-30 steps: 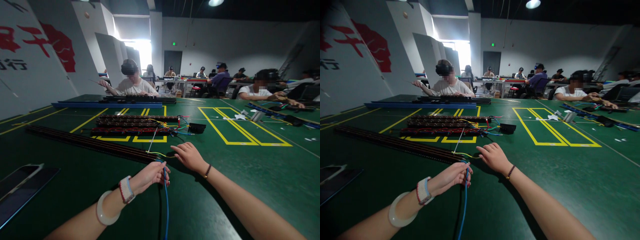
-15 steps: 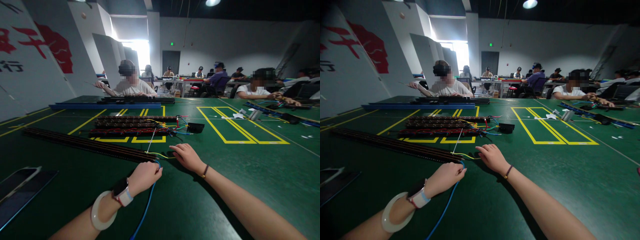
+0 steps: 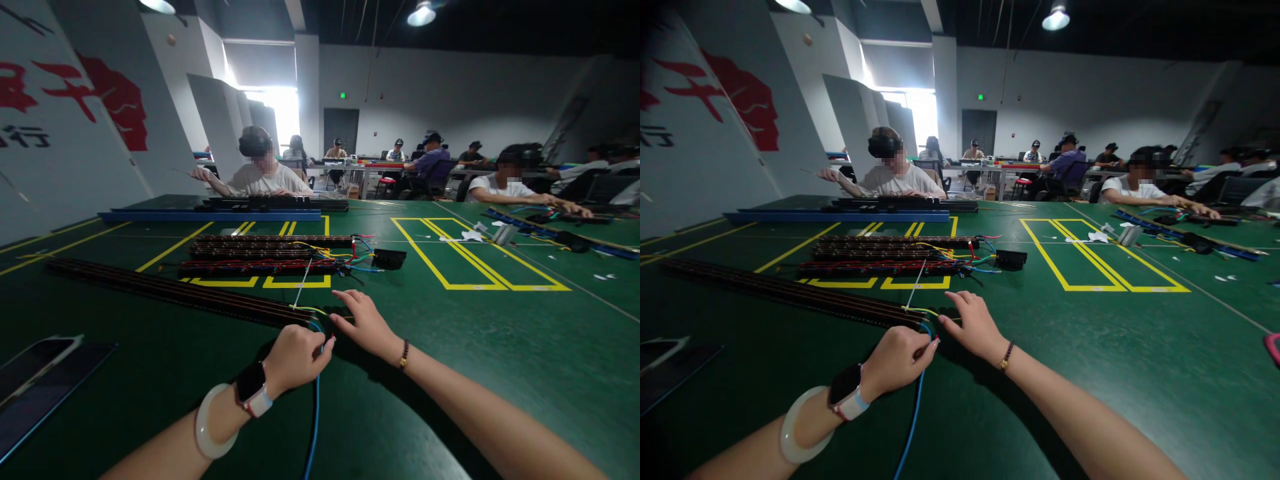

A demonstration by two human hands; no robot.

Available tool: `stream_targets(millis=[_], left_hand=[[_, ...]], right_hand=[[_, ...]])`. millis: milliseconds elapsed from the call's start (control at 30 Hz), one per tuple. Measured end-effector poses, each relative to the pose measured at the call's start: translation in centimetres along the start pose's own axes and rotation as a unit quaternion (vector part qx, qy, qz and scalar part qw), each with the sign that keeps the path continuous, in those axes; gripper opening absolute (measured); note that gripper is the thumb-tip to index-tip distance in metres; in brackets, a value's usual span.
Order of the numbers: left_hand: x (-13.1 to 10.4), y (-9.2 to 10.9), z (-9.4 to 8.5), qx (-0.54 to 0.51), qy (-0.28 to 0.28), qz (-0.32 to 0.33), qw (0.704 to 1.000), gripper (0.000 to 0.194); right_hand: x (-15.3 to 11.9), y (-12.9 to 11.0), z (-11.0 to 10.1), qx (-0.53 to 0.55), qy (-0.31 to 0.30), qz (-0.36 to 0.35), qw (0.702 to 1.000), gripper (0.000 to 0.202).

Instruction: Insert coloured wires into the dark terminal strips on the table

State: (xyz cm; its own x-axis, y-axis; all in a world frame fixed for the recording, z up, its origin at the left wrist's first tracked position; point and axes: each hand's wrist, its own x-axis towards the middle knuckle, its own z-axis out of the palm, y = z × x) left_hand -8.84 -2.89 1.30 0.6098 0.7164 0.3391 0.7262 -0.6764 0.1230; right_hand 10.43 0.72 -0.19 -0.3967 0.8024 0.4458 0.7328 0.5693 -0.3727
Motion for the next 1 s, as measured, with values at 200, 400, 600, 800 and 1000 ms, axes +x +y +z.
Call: stream_targets(millis=[200,400,600,800,1000], left_hand=[[-0.6,0.9,0.2,-0.014,0.122,0.148,0.981,0.030],[-0.6,0.7,0.5,-0.063,0.091,0.081,0.991,0.032],[-0.2,1.3,0.5,-0.281,-0.045,-0.090,0.954,0.044],[0.6,1.1,2.0,-0.612,-0.151,-0.268,0.729,0.051],[0.6,1.1,1.4,-0.726,-0.121,-0.334,0.589,0.054]], right_hand=[[-1.1,-2.8,1.8,0.011,-0.074,0.041,0.996,0.077],[0.0,-2.1,0.4,0.028,-0.133,0.088,0.987,0.057],[0.8,-0.5,0.0,0.139,-0.163,0.131,0.968,0.016],[0.0,-1.6,0.5,0.154,-0.112,0.107,0.976,0.010],[-0.4,-2.5,-0.3,-0.048,-0.132,-0.013,0.990,0.014]])
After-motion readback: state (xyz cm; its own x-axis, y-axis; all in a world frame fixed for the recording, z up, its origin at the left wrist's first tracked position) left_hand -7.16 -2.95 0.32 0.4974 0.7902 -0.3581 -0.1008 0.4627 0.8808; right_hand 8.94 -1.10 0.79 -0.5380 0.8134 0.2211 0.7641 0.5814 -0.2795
